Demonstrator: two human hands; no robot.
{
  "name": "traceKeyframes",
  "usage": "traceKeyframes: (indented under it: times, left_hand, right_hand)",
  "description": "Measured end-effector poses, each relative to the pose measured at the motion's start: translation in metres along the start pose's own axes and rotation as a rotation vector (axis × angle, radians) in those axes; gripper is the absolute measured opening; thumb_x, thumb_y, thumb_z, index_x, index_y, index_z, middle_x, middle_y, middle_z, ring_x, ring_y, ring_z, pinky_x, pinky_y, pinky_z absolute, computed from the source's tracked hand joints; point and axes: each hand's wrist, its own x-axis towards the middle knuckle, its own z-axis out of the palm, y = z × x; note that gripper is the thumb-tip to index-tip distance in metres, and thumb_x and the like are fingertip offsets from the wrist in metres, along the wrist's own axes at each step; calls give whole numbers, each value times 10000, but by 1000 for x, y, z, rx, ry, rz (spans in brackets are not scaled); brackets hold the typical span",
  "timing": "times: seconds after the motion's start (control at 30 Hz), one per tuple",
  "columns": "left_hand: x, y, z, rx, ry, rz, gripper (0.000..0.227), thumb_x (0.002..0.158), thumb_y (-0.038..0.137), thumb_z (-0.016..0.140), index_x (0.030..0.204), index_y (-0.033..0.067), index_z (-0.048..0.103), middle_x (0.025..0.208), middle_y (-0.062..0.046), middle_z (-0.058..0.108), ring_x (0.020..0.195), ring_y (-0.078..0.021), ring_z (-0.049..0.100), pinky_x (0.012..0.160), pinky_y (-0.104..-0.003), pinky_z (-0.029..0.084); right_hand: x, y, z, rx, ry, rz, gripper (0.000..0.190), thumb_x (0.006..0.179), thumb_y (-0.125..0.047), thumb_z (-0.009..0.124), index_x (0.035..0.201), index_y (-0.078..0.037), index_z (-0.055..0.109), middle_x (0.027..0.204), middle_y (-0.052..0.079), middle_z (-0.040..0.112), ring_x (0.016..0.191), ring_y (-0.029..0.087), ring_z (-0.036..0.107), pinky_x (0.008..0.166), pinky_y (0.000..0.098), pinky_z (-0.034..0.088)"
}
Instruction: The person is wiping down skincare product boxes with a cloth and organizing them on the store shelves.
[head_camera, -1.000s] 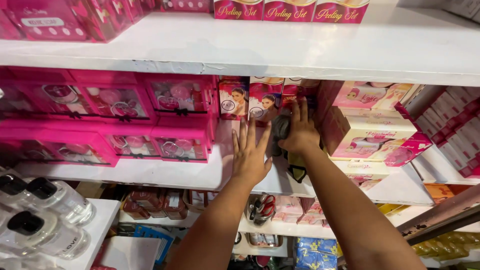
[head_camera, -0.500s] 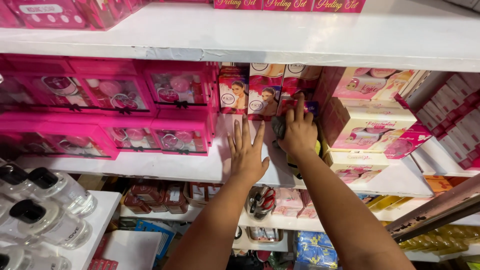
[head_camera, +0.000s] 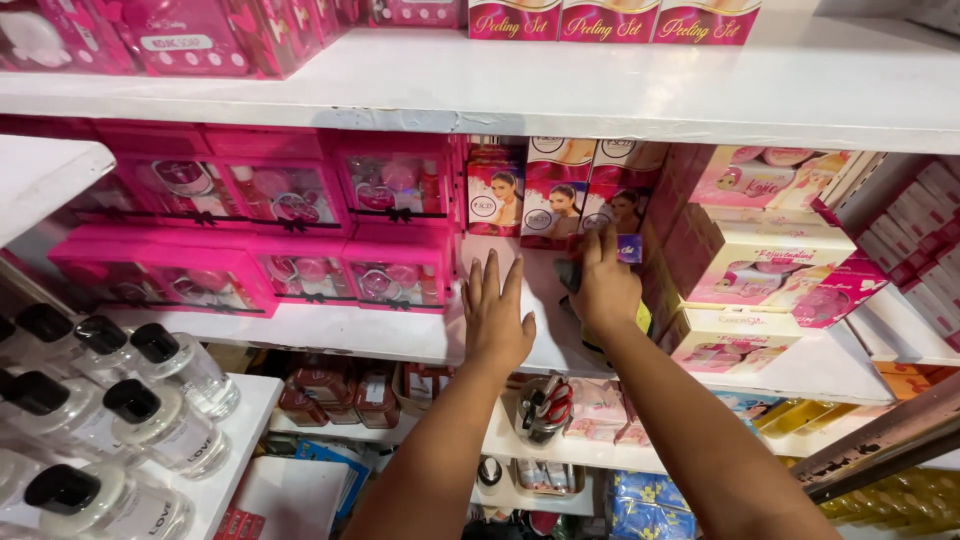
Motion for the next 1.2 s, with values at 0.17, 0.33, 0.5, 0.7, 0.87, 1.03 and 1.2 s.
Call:
traceKeyframes:
  times: [0.17, 0.33, 0.5, 0.7, 0.87, 1.03, 1.2]
  left_hand:
    - [-4, -25, 23, -388, 100, -135, 842, 823, 79, 740, 1570, 136, 355, 1539, -181, 471, 1440, -377, 421, 1187, -450, 353]
    - [-19, -22, -3, -578, 230, -211, 898, 738, -58, 756, 1532, 114, 373, 1491, -198, 510, 1372, -368, 499, 1089, -430, 432]
    - [-29, -21, -51, -817, -73, -384, 887, 717, -134, 605, 1540, 163, 460, 1439, -96, 615, 1082, -265, 699, 914, -367, 573]
    - [-50, -12, -112, -1105, -337, 38, 891, 681, -119, 650, 1522, 72, 427, 1334, -87, 638, 1180, -128, 629, 989, -297, 503]
    - [-55, -14, -100, -1184, -109, -43, 774, 816, -37, 694, 1531, 58, 414, 1287, -68, 669, 1130, -138, 667, 968, -292, 532]
    - [-58, -25, -69, -1441, 56, -117, 701, 915, 7, 652, 1571, 28, 406, 1319, -67, 626, 1170, -138, 608, 1011, -299, 496]
    - [-56, -46, -40, -1272, 200, -80, 648, 974, 107, 616, 1566, 66, 356, 1463, -44, 555, 1294, -105, 564, 1096, -275, 464]
  right_hand:
    - [-18, -28, -42, 128, 7, -108, 948, 619, -198, 872, 1453, -117, 429, 1584, 167, 395, 932, 382, 709, 729, 479, 584]
    - [-20, -46, -106, 237, -229, -158, 976, 573, -203, 888, 1447, -191, 453, 1570, 97, 419, 1064, 408, 664, 828, 500, 567]
    - [-16, -40, -159, 564, -286, -503, 948, 479, -124, 885, 1369, -115, 559, 1370, 133, 605, 1172, 310, 647, 959, 396, 531]
    - [10, -35, -222, 825, -649, -472, 921, 491, -41, 753, 1393, -120, 581, 1145, 49, 739, 998, 160, 693, 921, 323, 555]
    - [19, -39, -218, 1014, -681, -524, 908, 530, 15, 678, 1431, -72, 600, 1182, 86, 732, 1058, 177, 671, 981, 325, 512]
    - [-23, -71, -156, 1503, -280, -386, 771, 710, -79, 690, 1471, -45, 576, 1357, 86, 671, 1255, 205, 638, 1127, 346, 478]
    - [-100, -117, -146, 876, 387, -608, 713, 825, -264, 790, 1461, -94, 518, 1546, 195, 494, 1460, 383, 455, 1238, 512, 331]
